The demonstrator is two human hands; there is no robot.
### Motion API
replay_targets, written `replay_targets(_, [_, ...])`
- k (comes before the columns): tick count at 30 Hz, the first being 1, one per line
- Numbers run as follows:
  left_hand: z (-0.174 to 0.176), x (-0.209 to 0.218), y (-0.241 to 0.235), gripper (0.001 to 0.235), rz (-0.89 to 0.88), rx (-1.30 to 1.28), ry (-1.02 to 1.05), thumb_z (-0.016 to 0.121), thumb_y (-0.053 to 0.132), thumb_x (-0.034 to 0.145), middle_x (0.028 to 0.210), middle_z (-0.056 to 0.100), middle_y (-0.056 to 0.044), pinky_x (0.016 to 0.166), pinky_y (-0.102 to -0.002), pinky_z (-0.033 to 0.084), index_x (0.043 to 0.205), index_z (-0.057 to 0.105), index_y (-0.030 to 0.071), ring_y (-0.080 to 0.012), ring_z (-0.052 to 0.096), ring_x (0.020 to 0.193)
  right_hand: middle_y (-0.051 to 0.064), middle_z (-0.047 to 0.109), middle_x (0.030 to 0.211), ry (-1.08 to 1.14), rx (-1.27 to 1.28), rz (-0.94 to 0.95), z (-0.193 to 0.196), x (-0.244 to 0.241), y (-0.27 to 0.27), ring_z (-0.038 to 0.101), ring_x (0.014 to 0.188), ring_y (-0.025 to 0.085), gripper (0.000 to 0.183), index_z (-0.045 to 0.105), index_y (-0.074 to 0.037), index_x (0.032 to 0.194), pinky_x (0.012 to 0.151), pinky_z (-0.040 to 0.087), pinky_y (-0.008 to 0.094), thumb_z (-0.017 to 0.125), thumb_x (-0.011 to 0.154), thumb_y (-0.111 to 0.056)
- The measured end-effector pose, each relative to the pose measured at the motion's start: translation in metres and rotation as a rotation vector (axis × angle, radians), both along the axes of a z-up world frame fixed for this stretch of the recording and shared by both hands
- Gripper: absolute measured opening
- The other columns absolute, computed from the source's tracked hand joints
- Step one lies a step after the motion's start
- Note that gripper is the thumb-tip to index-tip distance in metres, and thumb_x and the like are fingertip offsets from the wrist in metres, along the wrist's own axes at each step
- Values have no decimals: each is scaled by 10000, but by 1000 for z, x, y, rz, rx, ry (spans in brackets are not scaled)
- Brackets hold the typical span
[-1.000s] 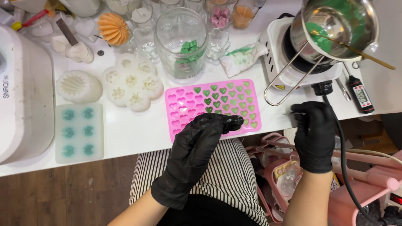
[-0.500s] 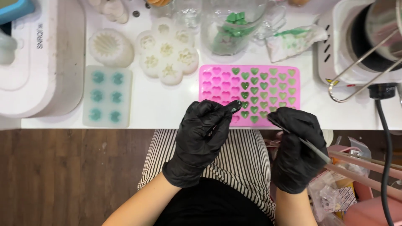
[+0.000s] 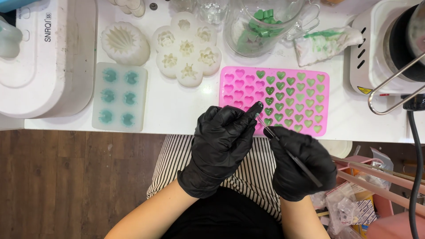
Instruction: Checking the temperature of melted green wax and pouring it into small heart-shaped molds.
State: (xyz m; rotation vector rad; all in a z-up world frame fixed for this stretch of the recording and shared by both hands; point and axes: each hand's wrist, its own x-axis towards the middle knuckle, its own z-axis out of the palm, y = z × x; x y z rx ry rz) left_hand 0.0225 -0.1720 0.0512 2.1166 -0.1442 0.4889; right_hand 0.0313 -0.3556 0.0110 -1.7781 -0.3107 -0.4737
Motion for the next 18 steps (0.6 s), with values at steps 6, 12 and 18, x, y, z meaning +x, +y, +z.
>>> replay_targets(6, [-5,-2,5,485,12,37,18,733,133,921,915,607,-19,810,-411,420,1400,656,141,-243,560,833,346,673,1065,-39,86,151,-18,-6,-3,733,963,410,174,579,111,938,948,630,543,733,882,169])
replay_targets(12, [-10,-2,4,459,15,36,22,744,144,904,897,601,-21,794,-418,423,1359,682,146,-258,547,828,393,650,1109,-51,172,212,-18,-7,1,721,1005,454,158,548,118,944,961,615,597,700,902,122])
replay_targets(18, [-18,-1,2,461,-7,62,9,750,149,880,920,613,-22,804,-425,432,1337,691,147,-264,547,845,265,717,1022,-100,-125,24,-15,-6,7,757,960,325,228,624,87,932,918,661,447,806,832,182])
